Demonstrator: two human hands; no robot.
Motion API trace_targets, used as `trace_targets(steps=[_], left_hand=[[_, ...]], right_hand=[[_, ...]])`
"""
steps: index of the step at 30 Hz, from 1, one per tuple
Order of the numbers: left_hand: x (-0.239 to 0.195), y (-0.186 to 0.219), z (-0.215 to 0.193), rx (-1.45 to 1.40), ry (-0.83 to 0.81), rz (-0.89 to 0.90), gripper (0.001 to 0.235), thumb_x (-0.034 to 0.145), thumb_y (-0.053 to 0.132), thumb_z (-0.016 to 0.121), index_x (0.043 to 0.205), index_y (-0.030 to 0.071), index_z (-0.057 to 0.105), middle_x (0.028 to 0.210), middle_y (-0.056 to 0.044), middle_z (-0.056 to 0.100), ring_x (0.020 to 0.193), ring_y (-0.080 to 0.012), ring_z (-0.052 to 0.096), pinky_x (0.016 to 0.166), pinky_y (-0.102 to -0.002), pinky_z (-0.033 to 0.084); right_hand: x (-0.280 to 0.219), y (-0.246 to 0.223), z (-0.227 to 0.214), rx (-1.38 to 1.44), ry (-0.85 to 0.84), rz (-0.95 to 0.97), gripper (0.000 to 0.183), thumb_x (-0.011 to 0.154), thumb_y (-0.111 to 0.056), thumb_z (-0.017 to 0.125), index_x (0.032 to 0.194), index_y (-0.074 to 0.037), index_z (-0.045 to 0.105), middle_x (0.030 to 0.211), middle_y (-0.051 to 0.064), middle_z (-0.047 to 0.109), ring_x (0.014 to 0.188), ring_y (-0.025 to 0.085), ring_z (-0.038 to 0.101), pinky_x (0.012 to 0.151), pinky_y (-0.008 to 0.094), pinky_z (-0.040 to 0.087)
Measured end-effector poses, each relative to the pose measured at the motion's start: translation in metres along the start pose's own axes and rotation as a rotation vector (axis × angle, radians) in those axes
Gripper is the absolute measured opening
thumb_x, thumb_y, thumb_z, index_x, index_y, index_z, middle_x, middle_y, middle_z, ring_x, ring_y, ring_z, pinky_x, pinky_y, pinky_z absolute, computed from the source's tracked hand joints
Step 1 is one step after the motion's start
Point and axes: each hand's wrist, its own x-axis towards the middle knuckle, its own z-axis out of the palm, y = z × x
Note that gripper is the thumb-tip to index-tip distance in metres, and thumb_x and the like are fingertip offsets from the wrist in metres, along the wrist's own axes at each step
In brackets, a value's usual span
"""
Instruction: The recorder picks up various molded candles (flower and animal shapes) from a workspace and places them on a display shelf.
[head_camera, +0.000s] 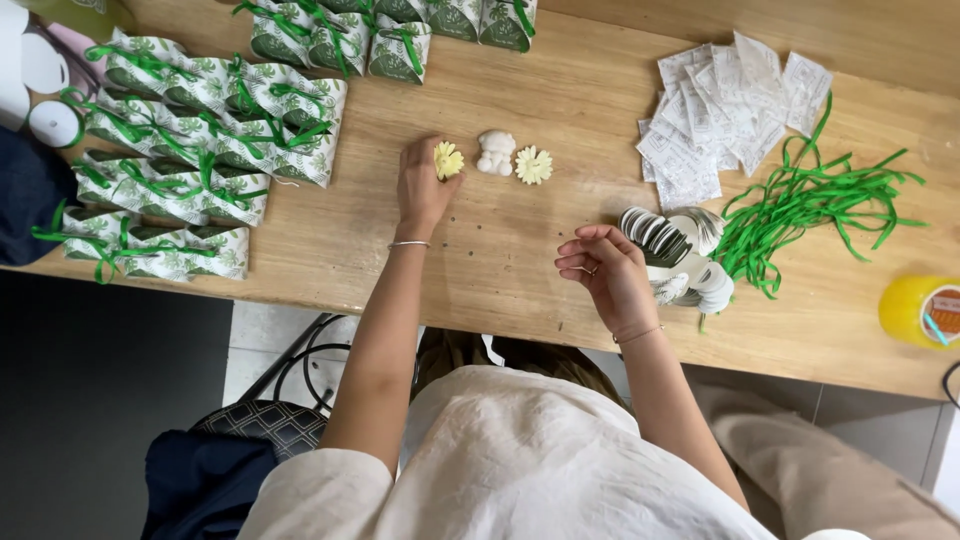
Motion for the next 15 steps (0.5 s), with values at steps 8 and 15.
trace_targets(steps=[8,15], left_hand=[[-0.025,0.065,-0.041,-0.358,0.115,-0.169,0.08,0.075,0.018,0.092,0.141,0.003,0.049,0.129,-0.017,0.065,0.118,-0.027,0.063,0.1,-0.039,0.055],[-0.088,0.18,-0.1,-0.597,0.254,-0.094,0.082,0.08,0.015,0.092,0.147,0.003,0.045,0.137,-0.016,0.066,0.123,-0.0235,0.065,0.103,-0.037,0.055]], right_hand=[[0.023,-0.004,0.006,-0.025,-0.162,0.034,0.016,0.102,-0.006,0.052,0.113,0.001,0.061,0.097,0.017,0.072,0.086,0.026,0.072,0.081,0.037,0.06],[0.022,-0.008,0.049,0.099,-0.51,0.023,0.041,0.101,-0.02,0.045,0.137,-0.003,0.056,0.127,0.011,0.067,0.118,0.024,0.063,0.105,0.043,0.052]])
